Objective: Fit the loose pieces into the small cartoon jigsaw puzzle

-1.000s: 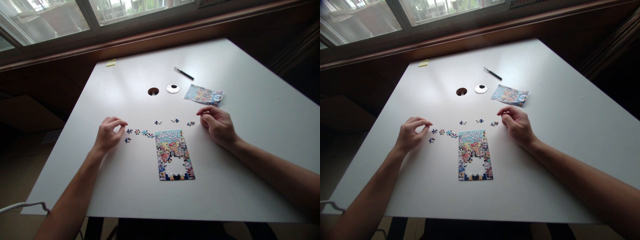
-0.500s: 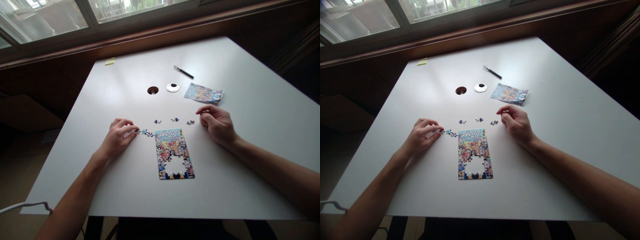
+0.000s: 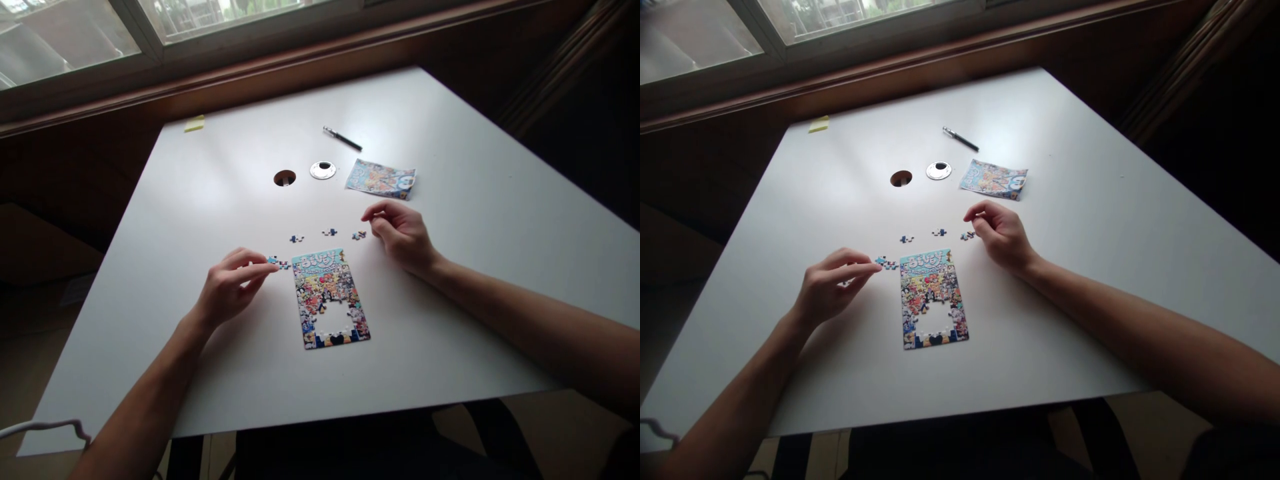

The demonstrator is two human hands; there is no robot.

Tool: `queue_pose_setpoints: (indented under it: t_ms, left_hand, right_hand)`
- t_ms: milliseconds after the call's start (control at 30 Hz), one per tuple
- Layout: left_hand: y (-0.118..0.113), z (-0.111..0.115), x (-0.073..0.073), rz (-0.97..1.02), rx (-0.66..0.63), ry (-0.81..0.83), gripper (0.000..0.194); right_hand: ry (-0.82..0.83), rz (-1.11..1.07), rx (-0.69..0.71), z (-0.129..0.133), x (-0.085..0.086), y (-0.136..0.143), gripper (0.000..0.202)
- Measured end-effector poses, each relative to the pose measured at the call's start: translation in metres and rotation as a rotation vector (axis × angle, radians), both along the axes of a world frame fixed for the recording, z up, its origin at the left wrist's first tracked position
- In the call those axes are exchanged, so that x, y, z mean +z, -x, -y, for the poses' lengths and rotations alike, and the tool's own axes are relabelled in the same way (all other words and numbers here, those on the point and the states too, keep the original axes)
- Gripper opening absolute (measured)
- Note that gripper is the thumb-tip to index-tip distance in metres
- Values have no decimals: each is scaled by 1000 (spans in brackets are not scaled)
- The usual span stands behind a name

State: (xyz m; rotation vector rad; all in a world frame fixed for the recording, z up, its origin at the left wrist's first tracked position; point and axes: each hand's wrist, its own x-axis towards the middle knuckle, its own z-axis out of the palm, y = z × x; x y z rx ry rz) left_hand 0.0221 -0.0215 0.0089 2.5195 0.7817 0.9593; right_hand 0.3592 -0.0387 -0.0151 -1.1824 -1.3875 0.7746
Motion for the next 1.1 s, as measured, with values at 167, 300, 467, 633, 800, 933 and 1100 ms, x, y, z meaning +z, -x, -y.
queue_pose_setpoints:
  t_ms: [167, 300, 467, 633, 800, 933, 1100]
  left_hand:
    - [-38, 41, 3, 403, 34, 682, 10]
    - [-56, 59, 5, 511, 2, 937, 9]
    - [-60, 60, 5, 527, -18, 965, 11]
    - [-61, 61, 5, 484, -35, 986, 11]
    - [-62, 62, 6, 471, -35, 1010, 13]
    - [-63, 62, 7, 448, -43, 1026, 15]
    - [-62, 63, 6, 409, -59, 1042, 17]
  right_hand:
    - [-280, 293, 82, 21, 12, 12, 10]
    - [-464, 422, 320, 47, 27, 33, 11]
    - [-513, 488, 354, 61, 28, 50, 9]
    - [-510, 494, 328, 60, 22, 51, 8]
    - [-550, 517, 338, 61, 19, 52, 9]
    - [-532, 525, 339, 61, 19, 52, 6]
    - [-486, 495, 368, 61, 21, 53, 3]
